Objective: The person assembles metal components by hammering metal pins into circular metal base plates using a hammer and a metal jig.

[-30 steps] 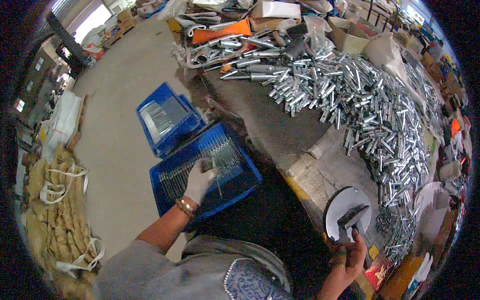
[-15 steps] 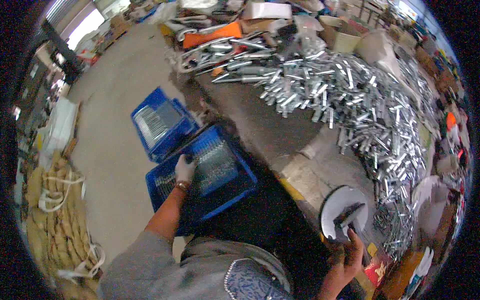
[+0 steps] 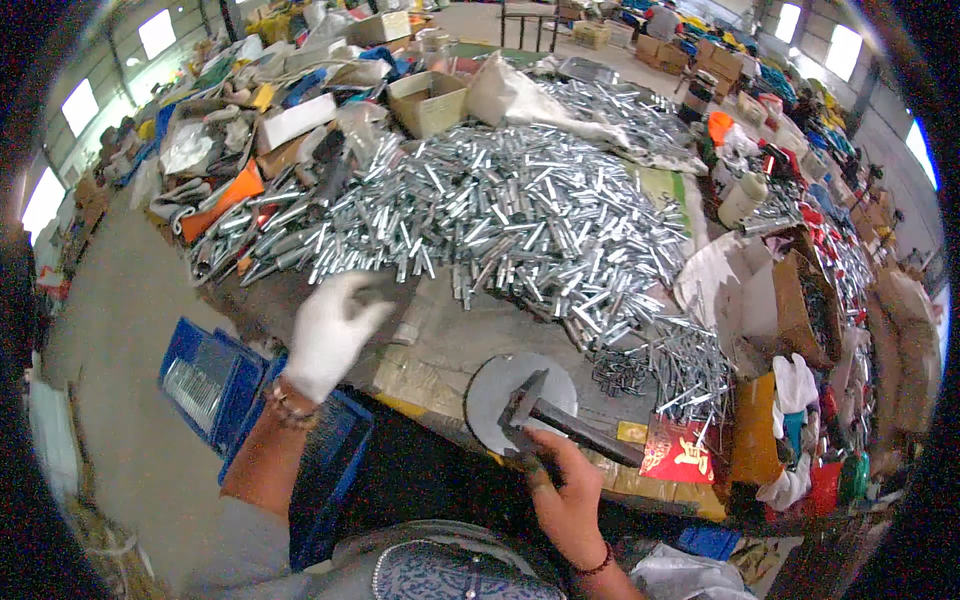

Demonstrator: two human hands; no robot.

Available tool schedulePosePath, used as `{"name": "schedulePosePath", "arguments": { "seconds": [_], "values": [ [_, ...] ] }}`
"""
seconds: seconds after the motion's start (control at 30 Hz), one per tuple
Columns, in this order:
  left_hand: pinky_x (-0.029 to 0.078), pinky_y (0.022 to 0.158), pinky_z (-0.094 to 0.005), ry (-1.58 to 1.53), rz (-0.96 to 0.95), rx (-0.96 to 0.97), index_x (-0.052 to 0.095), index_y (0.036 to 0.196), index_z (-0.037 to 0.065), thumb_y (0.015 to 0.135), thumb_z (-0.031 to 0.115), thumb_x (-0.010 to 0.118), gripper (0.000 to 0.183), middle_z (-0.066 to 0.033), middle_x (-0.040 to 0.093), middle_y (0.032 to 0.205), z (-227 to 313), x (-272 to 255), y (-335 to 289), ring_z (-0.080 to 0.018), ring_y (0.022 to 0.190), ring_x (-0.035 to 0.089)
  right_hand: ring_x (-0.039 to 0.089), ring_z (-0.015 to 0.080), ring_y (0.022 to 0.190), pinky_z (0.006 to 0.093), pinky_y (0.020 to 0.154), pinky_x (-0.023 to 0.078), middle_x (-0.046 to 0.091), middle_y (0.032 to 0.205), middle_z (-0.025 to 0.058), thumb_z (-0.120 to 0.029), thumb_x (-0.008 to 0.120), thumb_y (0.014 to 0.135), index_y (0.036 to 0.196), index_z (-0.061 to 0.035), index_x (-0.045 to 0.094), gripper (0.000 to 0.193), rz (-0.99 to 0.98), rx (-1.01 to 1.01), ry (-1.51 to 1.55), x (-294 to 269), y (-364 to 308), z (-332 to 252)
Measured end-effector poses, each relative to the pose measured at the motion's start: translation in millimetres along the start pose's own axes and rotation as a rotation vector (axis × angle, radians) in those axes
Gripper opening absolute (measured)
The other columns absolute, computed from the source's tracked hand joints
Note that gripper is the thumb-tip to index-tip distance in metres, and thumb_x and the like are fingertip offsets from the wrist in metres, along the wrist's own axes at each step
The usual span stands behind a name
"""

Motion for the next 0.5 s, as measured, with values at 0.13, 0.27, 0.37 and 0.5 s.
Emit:
{"name": "schedulePosePath", "arguments": {
  "seconds": [0.13,0.27,0.37,0.5],
  "values": [
    [0.056,0.096,-0.0447,0.228,-0.184,0.036,0.066,0.133,0.005,0.086,0.043,0.082,0.062,-0.0188,0.071,0.124,30,71,35,-0.0375,0.112,0.07,0.071,0.0125,0.097,0.0254,0.075,0.055,0.075,0.112,0.0102,0.009,0.064,0.094,0.128,0.0007,0.069,0.035,0.022,-0.091,-0.084,0,-2,-5],
    [0.056,0.096,-0.0474,0.351,-0.355,-0.023,0.066,0.13,0.005,0.084,0.047,0.082,0.064,-0.0197,0.07,0.124,31,105,49,-0.0386,0.112,0.069,0.075,0.0296,0.108,0.0364,0.094,0.057,0.076,0.118,0.017,0.007,0.071,0.087,0.125,0.0,0.07,0.039,0.017,-0.113,-0.073,2,2,-12],
    [0.055,0.097,-0.0471,0.387,-0.342,-0.017,0.067,0.125,0.006,0.087,0.037,0.079,0.051,-0.019,0.07,0.122,33,108,52,-0.0385,0.113,0.069,0.074,0.0317,0.109,0.0373,0.095,0.057,0.075,0.118,0.0172,0.007,0.071,0.087,0.126,-0.0011,0.07,0.04,0.014,-0.14,-0.091,1,3,-19],
    [0.055,0.097,-0.0479,0.392,-0.329,0.061,0.069,0.123,0.01,0.087,0.016,0.069,0.037,-0.0166,0.07,0.119,21,100,54,-0.0371,0.114,0.067,0.073,0.0342,0.11,0.039,0.096,0.057,0.075,0.119,0.0173,0.005,0.073,0.086,0.127,-0.0035,0.07,0.041,-0.01,-0.189,-0.127,-1,1,-26]
  ]
}}
Point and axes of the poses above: each hand's wrist, its own y-axis towards the middle knuckle, its own x-axis out of the palm, z = x × y, the point moved 10 cm from there along y, towards the middle knuckle
